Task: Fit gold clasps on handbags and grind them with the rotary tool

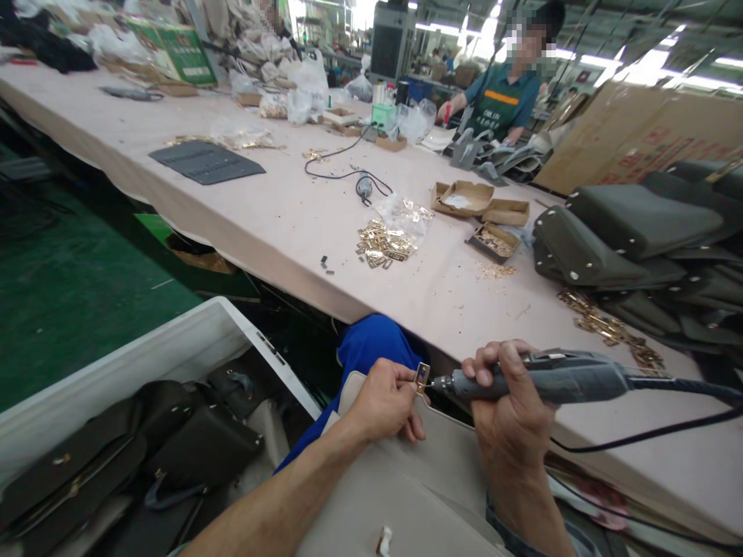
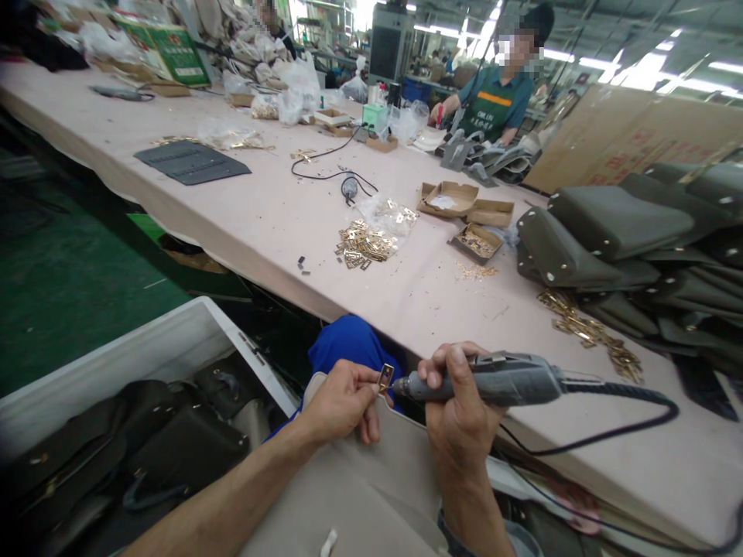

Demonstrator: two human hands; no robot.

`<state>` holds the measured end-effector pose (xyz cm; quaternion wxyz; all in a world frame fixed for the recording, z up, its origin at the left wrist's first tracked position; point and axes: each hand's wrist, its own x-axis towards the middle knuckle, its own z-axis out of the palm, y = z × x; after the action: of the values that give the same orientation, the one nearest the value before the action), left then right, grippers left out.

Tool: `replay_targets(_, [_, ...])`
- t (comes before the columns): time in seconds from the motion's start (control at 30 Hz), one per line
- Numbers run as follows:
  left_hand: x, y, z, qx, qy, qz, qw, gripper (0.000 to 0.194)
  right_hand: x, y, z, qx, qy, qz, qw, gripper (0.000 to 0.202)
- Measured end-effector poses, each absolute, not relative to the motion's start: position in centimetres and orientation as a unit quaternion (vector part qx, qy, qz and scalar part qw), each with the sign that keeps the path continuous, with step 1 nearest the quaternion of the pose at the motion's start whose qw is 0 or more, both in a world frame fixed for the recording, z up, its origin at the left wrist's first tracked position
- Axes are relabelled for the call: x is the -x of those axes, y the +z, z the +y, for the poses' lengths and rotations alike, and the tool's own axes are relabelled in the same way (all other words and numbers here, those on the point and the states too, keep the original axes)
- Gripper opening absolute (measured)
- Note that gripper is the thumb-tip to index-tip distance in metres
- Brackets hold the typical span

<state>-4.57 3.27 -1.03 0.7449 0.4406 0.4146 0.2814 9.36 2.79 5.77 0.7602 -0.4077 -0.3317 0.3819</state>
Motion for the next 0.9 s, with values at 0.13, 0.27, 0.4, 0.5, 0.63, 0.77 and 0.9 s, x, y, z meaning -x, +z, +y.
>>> replay_targets(0.13, [4.74, -0.86, 3.35, -0.435, 0.278, 0.409, 0.753, 0.025, -9.09, 5.89, 2.62, 0.409, 0.374, -0.345, 0.758, 0.017])
replay_targets(0.27, [4.93, -0.61, 3.41, -0.427, 0.272, 0.396, 0.766, 0.024, -8.79, 6.14, 2.46, 0.408, 0.369, -0.356, 0.755, 0.013])
replay_targets(0.4, [4.81, -0.60, 3.25, -0.429, 0.287, 0.406, 0.754, 0.019, -8.65, 6.19, 2.37, 0.409, 0.368, -0.357, 0.754, 0.013])
replay_targets(0.5, [4.65, -0.54, 3.13, -0.427, 0.295, 0.422, 0.744, 0.019, -8.64, 6.14, 2.32, 0.406, 0.375, -0.351, 0.755, 0.015])
replay_targets(0.63, [4.62, -0.25, 3.07, -0.424, 0.295, 0.439, 0.735, 0.018, -8.60, 6.20, 2.23, 0.409, 0.376, -0.346, 0.756, 0.017])
replay_targets(0.77, [4.66, -0.15, 3.02, -0.423, 0.297, 0.439, 0.734, 0.017, -8.52, 6.28, 2.15, 0.411, 0.374, -0.342, 0.758, 0.016])
replay_targets(0.9, [4.64, -0.19, 3.01, -0.421, 0.305, 0.436, 0.735, 0.018, -8.55, 6.37, 2.10, 0.410, 0.373, -0.342, 0.759, 0.014])
